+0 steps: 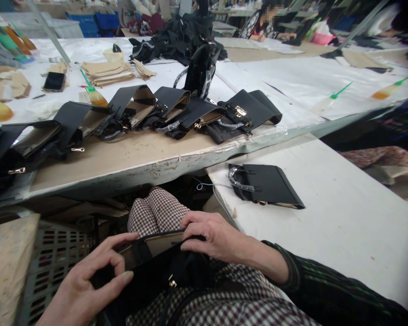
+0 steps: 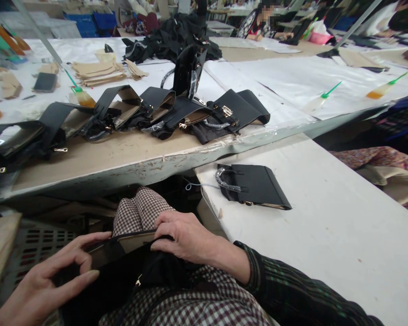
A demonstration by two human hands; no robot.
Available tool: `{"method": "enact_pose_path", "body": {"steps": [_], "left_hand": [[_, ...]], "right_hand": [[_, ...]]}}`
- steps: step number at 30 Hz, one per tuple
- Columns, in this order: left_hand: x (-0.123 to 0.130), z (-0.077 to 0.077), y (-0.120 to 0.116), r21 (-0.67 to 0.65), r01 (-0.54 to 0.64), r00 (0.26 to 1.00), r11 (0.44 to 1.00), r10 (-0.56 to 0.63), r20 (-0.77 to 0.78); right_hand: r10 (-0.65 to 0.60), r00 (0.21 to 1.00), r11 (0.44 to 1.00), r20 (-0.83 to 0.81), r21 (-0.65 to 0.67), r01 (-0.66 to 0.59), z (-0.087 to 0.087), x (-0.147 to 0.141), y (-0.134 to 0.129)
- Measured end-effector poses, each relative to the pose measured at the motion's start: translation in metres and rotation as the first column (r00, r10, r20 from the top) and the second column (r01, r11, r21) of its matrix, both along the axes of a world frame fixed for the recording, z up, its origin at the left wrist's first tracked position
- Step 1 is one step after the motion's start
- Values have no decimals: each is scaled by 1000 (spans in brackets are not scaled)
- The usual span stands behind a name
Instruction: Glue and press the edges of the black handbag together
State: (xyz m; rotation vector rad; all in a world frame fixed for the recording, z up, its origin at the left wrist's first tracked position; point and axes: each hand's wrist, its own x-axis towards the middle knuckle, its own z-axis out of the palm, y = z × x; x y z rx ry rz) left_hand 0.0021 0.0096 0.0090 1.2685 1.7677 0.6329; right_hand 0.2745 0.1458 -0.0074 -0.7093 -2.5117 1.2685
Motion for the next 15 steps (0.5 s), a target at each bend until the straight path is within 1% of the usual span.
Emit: {"method": "enact_pose_path", "body": {"steps": [3, 6, 10, 13, 15], "left_hand": [[2, -6, 1, -46, -115, 993, 992, 114, -14], [0, -15, 1, -81, -168, 985, 983, 163, -58], [-2, -24, 2, -46, -165, 980, 985, 158, -118], [-2, -25, 6, -45, -144, 978, 989, 136, -160], [-2, -24, 9, -35, -135, 975, 990, 127, -185]], "right_hand": [[-107, 992, 991, -69, -87, 101, -4, -3, -7], [-224, 963, 965, -147, -169, 199, -10, -6, -15], [-313, 929, 926, -197, -279, 254, -15, -9, -18], [-361, 915, 868, -182, -425, 258, -14, -9, -15], [-352, 927, 830, -133, -502, 243, -13, -8, -10]]}}
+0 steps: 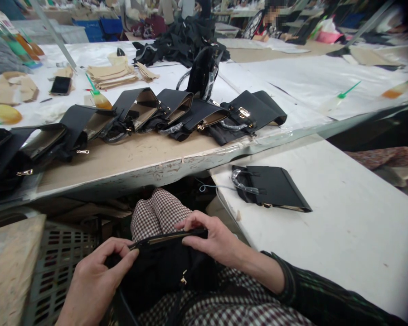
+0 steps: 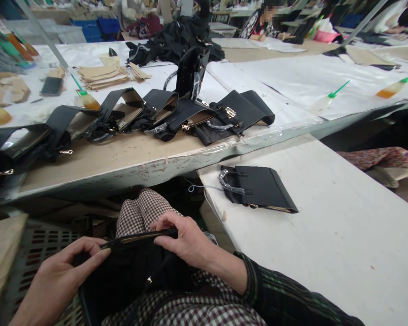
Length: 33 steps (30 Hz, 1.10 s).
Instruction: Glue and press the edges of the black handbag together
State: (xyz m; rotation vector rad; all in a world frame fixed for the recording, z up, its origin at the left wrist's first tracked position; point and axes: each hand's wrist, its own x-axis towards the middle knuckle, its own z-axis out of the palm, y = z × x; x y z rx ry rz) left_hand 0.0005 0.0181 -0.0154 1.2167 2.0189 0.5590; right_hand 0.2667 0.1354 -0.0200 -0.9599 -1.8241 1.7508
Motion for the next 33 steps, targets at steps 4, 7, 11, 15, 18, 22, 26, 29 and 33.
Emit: {"method": "enact_pose_path", "body": {"steps": [4, 7, 11, 15, 18, 22, 26, 29, 33], "left_hand": [[-2, -1, 2, 51, 23, 999, 998, -22, -31], [-3, -3, 1, 67, 41, 999, 997, -40, -15], [-3, -4, 1, 59, 19, 1000, 998, -20, 11], [-3, -4, 2, 41, -1, 999, 999, -1, 44], [-3, -5, 2, 39, -13, 998, 999, 10, 67], [0, -6, 3, 39, -45, 995, 998, 41, 95], [6, -4, 4, 74, -67, 994, 995, 61, 89], [9, 0, 5, 106, -59, 995, 993, 50, 87], [10, 3, 5, 106, -58, 996, 993, 50, 72]], "right_hand": [[136, 988, 980, 74, -157, -123, 1, 3, 10], [232, 970, 947, 72, -245, -209, -1, 5, 15], [204, 974, 965, 104, -188, -182, -4, 4, 13], [150, 982, 984, 114, -116, -137, -6, 4, 9], [98, 989, 990, 111, -110, -86, -10, 3, 6], [50, 992, 992, 112, -119, -36, -13, -1, 4], [165, 971, 981, 174, -133, -143, -6, -6, 17], [355, 873, 907, 335, 102, -408, 7, -11, 33], [438, 709, 653, 552, 347, -673, 19, -26, 43]]}}
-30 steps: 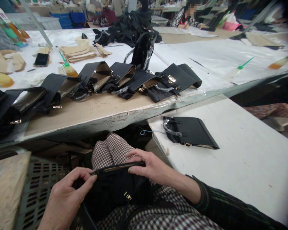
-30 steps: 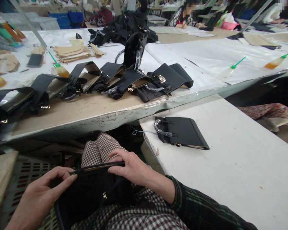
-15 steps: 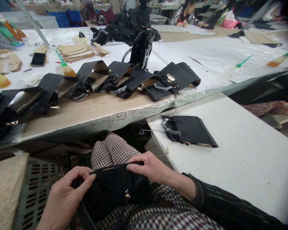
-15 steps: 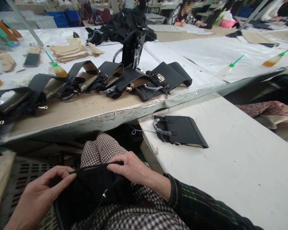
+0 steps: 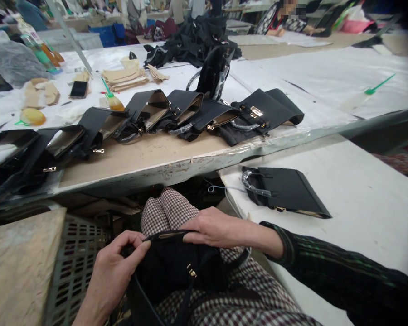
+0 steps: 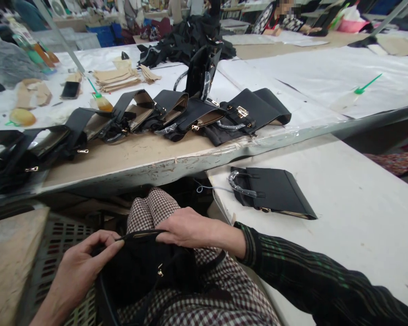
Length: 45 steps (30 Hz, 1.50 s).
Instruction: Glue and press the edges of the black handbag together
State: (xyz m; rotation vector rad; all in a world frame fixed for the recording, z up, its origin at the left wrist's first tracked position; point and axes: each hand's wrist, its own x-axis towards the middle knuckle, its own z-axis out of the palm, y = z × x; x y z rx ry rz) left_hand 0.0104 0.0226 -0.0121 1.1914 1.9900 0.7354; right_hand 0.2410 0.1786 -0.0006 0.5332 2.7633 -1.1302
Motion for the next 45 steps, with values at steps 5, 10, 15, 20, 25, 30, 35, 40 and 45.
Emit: {"method": "enact_pose_path", "body": {"steps": [5, 10, 15, 20, 25, 30, 35, 40, 45], "left_hand": [[2, 1, 0, 22, 25, 1000, 999, -25, -9], [0, 1, -2, 27, 8, 1000, 1000, -7, -20], [0, -2, -3, 36, 5, 1000, 999, -5, -2], [1, -8, -1, 85, 8, 1000, 996, -8, 1], [0, -10, 0, 52, 25, 1000, 998, -25, -8], [0, -7, -2, 8, -3, 1000, 1000, 3, 1], [2, -2, -3, 21, -1, 1000, 1000, 1, -1], [-1, -2, -3, 20, -1, 1000, 1000, 1, 2], [-1, 8, -1, 26, 23, 998, 999, -25, 62]], "right_hand": [[93, 994, 979, 53, 175, -101, -5, -28, -8], [79, 997, 997, -11, -19, -79, -12, -41, -7], [34, 996, 981, -78, -189, -49, -14, -39, -2], [0, 998, 971, -56, -241, -13, -17, -38, -3], [-27, 999, 979, -41, -204, 18, -20, -39, -8], [59, 998, 987, 25, -154, -55, -10, -49, -8], [252, 966, 941, -56, -220, -258, -11, -69, 0], [354, 917, 893, -182, -223, -390, -22, -83, 5], [357, 925, 916, -129, -148, -374, -1, -77, 6]]}}
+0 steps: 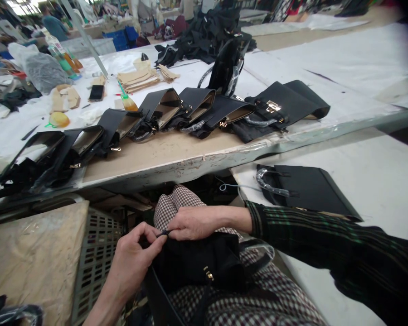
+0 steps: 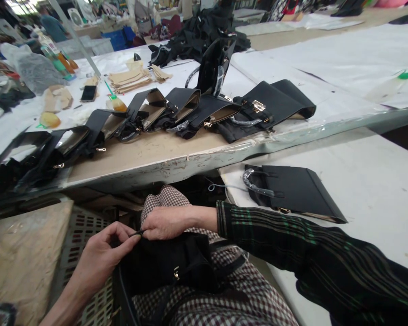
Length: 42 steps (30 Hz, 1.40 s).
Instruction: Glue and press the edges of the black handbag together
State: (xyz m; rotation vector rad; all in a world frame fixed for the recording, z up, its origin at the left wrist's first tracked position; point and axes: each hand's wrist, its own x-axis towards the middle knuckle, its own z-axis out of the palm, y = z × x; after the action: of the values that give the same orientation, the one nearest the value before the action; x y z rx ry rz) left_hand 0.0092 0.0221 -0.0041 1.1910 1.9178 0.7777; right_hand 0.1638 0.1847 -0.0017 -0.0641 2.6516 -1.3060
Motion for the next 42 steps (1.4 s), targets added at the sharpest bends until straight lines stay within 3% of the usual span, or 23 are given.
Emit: {"method": "enact_pose_path", "body": {"steps": [4, 8, 10, 12, 14, 16, 20, 22, 30, 37, 42], "left_hand": [[10, 11, 10, 54, 9, 993, 999, -16, 115], [25, 5, 22, 87, -5, 986, 996, -10, 168], [28, -2, 26, 74, -28, 980, 997, 13, 198], [26, -7, 28, 39, -32, 973, 999, 22, 230], [19, -4, 28, -13, 12, 970, 1000, -8, 244], [10, 5, 27, -109, 90, 963, 990, -59, 264], [-5, 27, 22, -357, 196, 924, 913, -50, 379], [-9, 32, 21, -403, 219, 908, 889, -34, 417], [-14, 23, 22, -396, 194, 892, 897, 6, 452], [-18, 11, 15, -365, 157, 925, 918, -7, 381], [-17, 9, 11, -349, 172, 964, 921, -84, 254]], "right_hand": [[10, 1000, 993, 16, 113, -12, 28, 15, 4], [-42, 998, 971, 46, 238, 30, 26, 29, 6], [-109, 992, 981, 69, 167, 97, 13, 34, 6], [-162, 983, 987, 83, -7, 163, 0, 35, 7], [-174, 980, 967, 97, -172, 189, -10, 34, 8], [-175, 978, 947, 112, -254, 198, -14, 31, 10], [-178, 979, 948, 103, -249, 198, -15, 26, 13], [-170, 982, 953, 76, -241, 184, -16, 24, 15], [-122, 990, 936, 72, -325, 139, -31, 22, 22], [-104, 988, 843, 114, -517, 148, -41, 21, 20], [-112, 993, 919, 41, -375, 120, -33, 9, 14]]}}
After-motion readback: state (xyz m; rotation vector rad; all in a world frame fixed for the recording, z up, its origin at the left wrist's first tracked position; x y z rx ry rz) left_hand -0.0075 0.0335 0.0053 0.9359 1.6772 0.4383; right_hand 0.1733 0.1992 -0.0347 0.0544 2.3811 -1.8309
